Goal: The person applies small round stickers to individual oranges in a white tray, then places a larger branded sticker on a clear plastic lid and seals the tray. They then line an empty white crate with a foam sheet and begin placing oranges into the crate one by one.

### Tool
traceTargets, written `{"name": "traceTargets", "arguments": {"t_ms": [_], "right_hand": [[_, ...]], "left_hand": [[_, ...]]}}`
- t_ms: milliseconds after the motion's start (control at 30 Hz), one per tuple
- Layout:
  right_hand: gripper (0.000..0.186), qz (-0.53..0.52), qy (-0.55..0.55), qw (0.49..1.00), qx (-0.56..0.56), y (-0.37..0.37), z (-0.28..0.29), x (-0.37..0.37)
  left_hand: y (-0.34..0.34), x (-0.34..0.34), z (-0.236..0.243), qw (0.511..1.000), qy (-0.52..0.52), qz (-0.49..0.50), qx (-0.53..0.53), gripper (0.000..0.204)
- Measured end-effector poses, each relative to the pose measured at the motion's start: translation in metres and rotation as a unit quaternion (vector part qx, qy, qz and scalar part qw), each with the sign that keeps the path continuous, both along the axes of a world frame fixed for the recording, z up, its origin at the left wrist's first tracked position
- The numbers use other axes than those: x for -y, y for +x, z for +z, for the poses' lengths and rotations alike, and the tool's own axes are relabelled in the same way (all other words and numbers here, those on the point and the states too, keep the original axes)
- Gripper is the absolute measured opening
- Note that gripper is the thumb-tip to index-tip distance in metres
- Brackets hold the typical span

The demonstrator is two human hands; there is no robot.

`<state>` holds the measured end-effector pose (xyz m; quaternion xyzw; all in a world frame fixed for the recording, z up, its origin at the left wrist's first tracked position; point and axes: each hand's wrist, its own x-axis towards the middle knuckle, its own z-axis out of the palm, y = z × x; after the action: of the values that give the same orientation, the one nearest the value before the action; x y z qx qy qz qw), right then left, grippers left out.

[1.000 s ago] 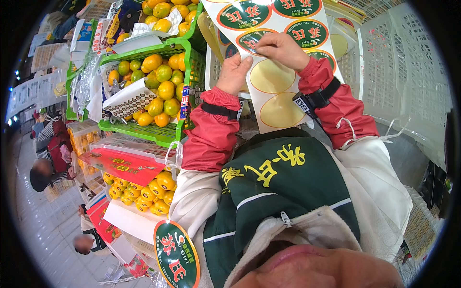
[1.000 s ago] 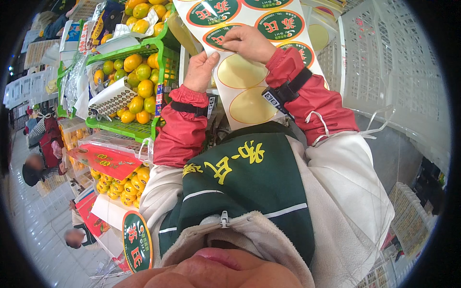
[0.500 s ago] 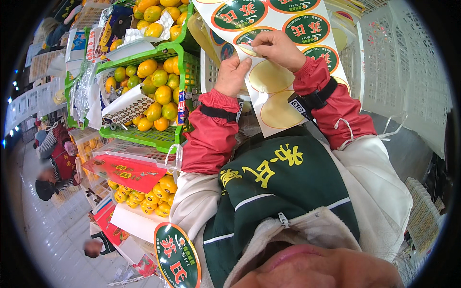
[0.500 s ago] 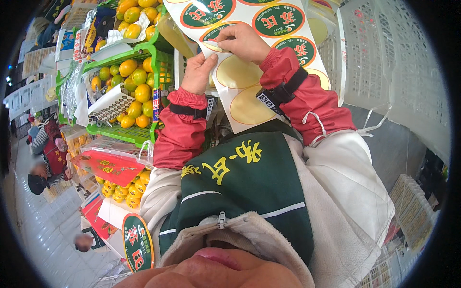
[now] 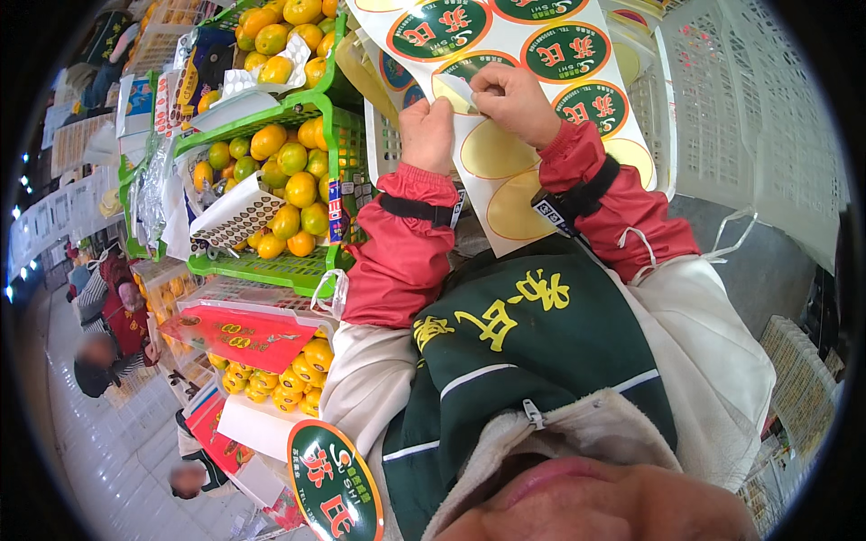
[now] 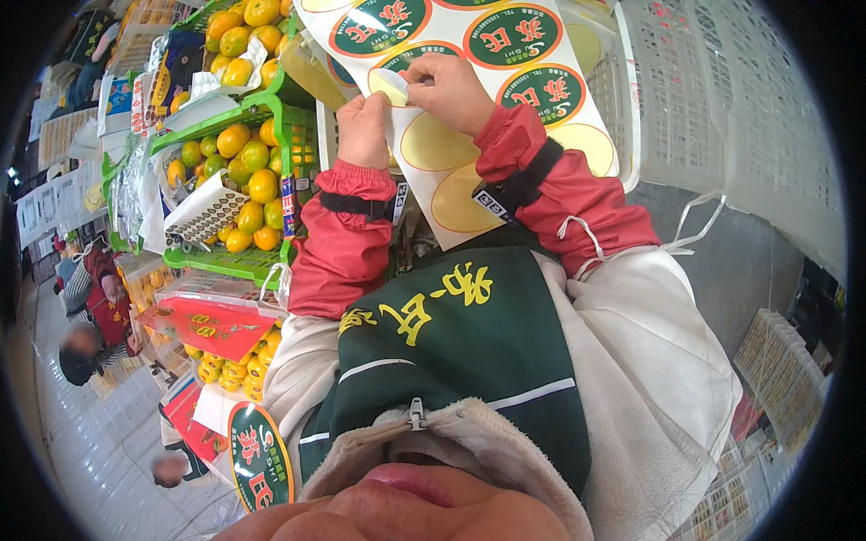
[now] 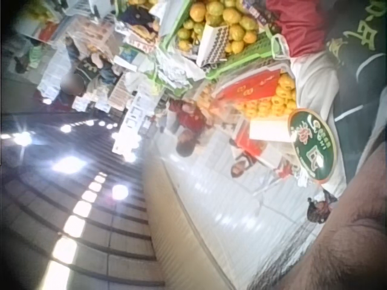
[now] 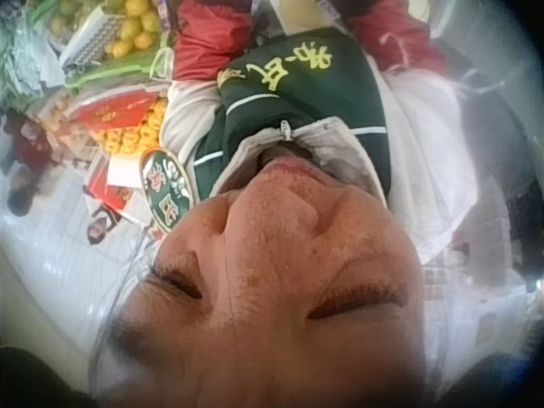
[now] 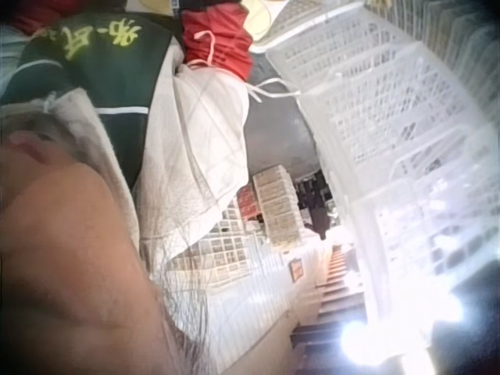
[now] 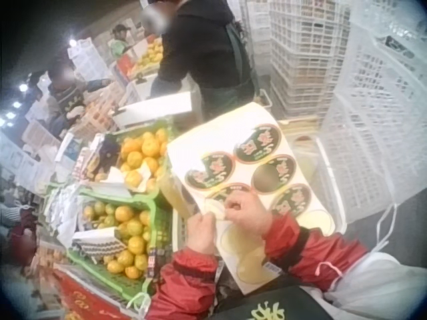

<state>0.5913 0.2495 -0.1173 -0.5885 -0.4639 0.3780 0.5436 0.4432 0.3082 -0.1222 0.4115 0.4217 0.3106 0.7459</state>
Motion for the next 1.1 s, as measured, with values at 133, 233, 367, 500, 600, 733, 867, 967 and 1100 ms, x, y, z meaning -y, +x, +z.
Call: {"name": "traceTargets", "arguments": {"t_ms": [133, 233, 367, 500, 600, 733, 867, 967, 1100], "right_hand": [[0.007, -0.032, 0.029, 0.996, 0.077, -0.008, -0.001, 0.006], [0.005, -0.047, 0.068, 0.988, 0.133, -0.014, -0.004, 0.009], [0.007, -0.073, 0.197, 0.960, 0.186, -0.023, -0.010, 0.009], [0.008, -0.027, 0.225, 0.940, 0.255, -0.025, -0.009, 0.010], [0.008, 0.039, 0.202, 0.944, 0.256, -0.013, 0.004, 0.006], [0.020, 0.023, 0.198, 0.929, 0.312, 0.016, 0.024, -0.013], [0.022, 0.066, 0.229, 0.849, 0.472, 0.026, 0.029, -0.027], [0.017, 0.102, 0.241, 0.854, 0.449, 0.029, 0.027, -0.029], [0.011, 0.115, 0.287, 0.853, 0.421, 0.034, 0.029, -0.031]], "left_hand": [[0.003, 0.006, 0.007, 0.999, -0.012, 0.035, -0.017, 0.023], [0.007, 0.008, 0.012, 0.998, -0.009, 0.064, -0.013, 0.021], [0.007, 0.001, 0.004, 0.996, 0.002, 0.074, -0.052, 0.022], [0.003, -0.009, -0.010, 0.996, 0.012, 0.048, -0.075, 0.025], [0.000, -0.011, -0.014, 0.999, 0.009, 0.046, 0.000, 0.026], [-0.003, -0.006, -0.008, 0.999, 0.030, 0.015, 0.042, 0.025], [-0.002, -0.001, -0.003, 0.998, 0.047, -0.012, 0.034, 0.025], [-0.002, 0.002, -0.004, 0.998, 0.039, -0.014, 0.052, 0.025], [-0.004, 0.006, -0.004, 0.997, 0.018, -0.033, 0.070, 0.024]]}}
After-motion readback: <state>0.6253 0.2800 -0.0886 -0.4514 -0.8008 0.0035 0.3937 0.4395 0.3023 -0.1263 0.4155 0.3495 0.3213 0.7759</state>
